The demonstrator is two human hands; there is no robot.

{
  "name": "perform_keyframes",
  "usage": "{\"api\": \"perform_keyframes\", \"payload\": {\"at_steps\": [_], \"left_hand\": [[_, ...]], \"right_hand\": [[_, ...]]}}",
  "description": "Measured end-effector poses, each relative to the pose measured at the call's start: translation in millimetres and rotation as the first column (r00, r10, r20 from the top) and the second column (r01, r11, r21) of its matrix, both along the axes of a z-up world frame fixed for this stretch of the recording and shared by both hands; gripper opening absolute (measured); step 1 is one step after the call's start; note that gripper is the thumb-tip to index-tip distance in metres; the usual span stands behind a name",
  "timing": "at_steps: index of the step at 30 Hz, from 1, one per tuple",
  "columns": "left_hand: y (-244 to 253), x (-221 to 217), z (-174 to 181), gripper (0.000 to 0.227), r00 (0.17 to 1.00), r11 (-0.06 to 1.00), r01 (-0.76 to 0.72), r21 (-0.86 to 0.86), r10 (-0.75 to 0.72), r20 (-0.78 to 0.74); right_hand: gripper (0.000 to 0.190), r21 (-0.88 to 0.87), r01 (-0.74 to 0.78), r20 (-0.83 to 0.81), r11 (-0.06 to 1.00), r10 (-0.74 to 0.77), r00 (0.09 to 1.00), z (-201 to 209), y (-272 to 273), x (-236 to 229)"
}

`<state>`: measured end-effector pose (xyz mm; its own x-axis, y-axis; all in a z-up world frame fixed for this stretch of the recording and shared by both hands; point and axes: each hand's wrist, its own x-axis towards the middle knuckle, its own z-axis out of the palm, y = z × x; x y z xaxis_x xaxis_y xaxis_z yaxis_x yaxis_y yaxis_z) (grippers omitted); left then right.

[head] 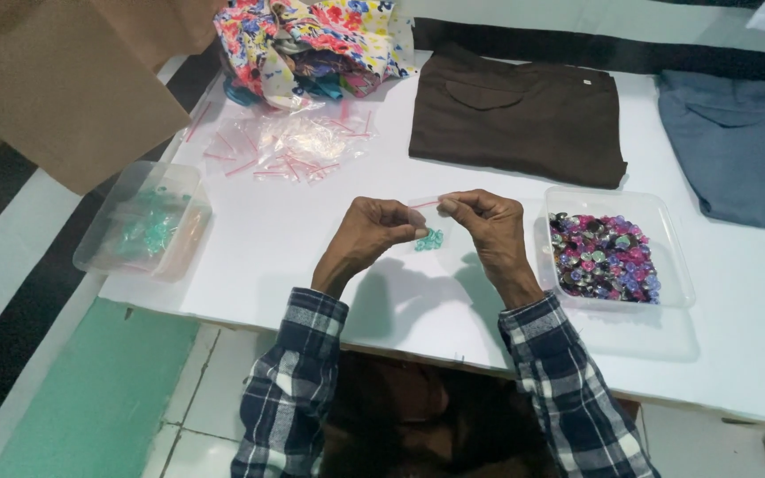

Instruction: The person picks up several small plastic pieces from a tray and places them into a clear plastic bag.

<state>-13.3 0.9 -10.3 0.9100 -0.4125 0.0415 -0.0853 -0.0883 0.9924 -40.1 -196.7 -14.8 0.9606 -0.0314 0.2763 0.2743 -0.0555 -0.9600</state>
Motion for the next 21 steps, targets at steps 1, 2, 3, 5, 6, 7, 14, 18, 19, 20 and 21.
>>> {"api": "perform_keyframes", "payload": {"at_steps": [1,2,3,5,6,7,14,18,19,20,21], "left_hand": [[1.0,-0.3,-3.1,0.024,1.0,1.0,-0.005,0.0,0.005,0.002],[2.1,-0.4,-6.2,0.023,1.0,0.999,-0.026,-0.021,0.026,0.002],[2.4,-0.5,-9.8,0.022,0.999,0.998,-0.044,-0.043,0.044,0.0],[3.0,-0.1,-13.0,0.021,0.998,0.997,-0.056,-0.055,0.056,0.002],[4.3,-0.4,-14.6,0.021,0.998,0.996,-0.065,-0.067,0.065,0.003],[4.8,-0.9,-17.5,0.021,0.997,0.995,-0.074,-0.067,0.074,0.004],[7.2,-3.6,-31.7,0.024,0.995,0.982,-0.102,-0.157,0.104,0.003],[10.9,-4.1,-41.3,0.019,0.994,0.981,-0.091,-0.169,0.099,0.038],[11.8,-6.1,-41.6,0.019,0.993,0.98,-0.1,-0.17,0.108,0.037],[12.8,-8.0,-41.9,0.018,0.993,0.976,-0.104,-0.194,0.113,0.036],[14.5,-9.7,-41.9,0.018,0.992,0.97,-0.111,-0.217,0.122,0.037]], "right_hand": [[0.013,0.0,-0.005,0.002,1.0,0.005,1.0,-0.6,1.3,0.1],[0.013,0.002,0.011,0.008,1.0,-0.011,1.0,-1.2,2.7,0.3],[0.013,0.005,0.03,0.013,1.0,-0.03,0.999,-2.3,3.4,0.2],[0.013,0.011,0.027,0.013,1.0,-0.027,1.0,-1.5,5.2,0.0],[0.013,0.017,0.026,0.013,1.0,-0.026,1.0,-1.1,6.9,-0.2],[0.013,0.018,0.017,0.014,1.0,-0.017,1.0,-2.5,7.6,-0.6],[0.013,-0.005,0.011,0.01,1.0,-0.011,1.0,2.3,14.3,-4.3],[0.012,-0.008,0.001,-0.012,1.0,-0.001,1.0,3.8,18.5,-4.7],[0.012,-0.009,-0.009,-0.013,1.0,0.009,1.0,3.0,19.4,-4.9],[0.012,-0.018,-0.009,-0.005,1.0,0.009,1.0,2.3,20.4,-5.0],[0.012,-0.026,-0.014,0.004,1.0,0.014,1.0,1.5,21.9,-4.3]]}}
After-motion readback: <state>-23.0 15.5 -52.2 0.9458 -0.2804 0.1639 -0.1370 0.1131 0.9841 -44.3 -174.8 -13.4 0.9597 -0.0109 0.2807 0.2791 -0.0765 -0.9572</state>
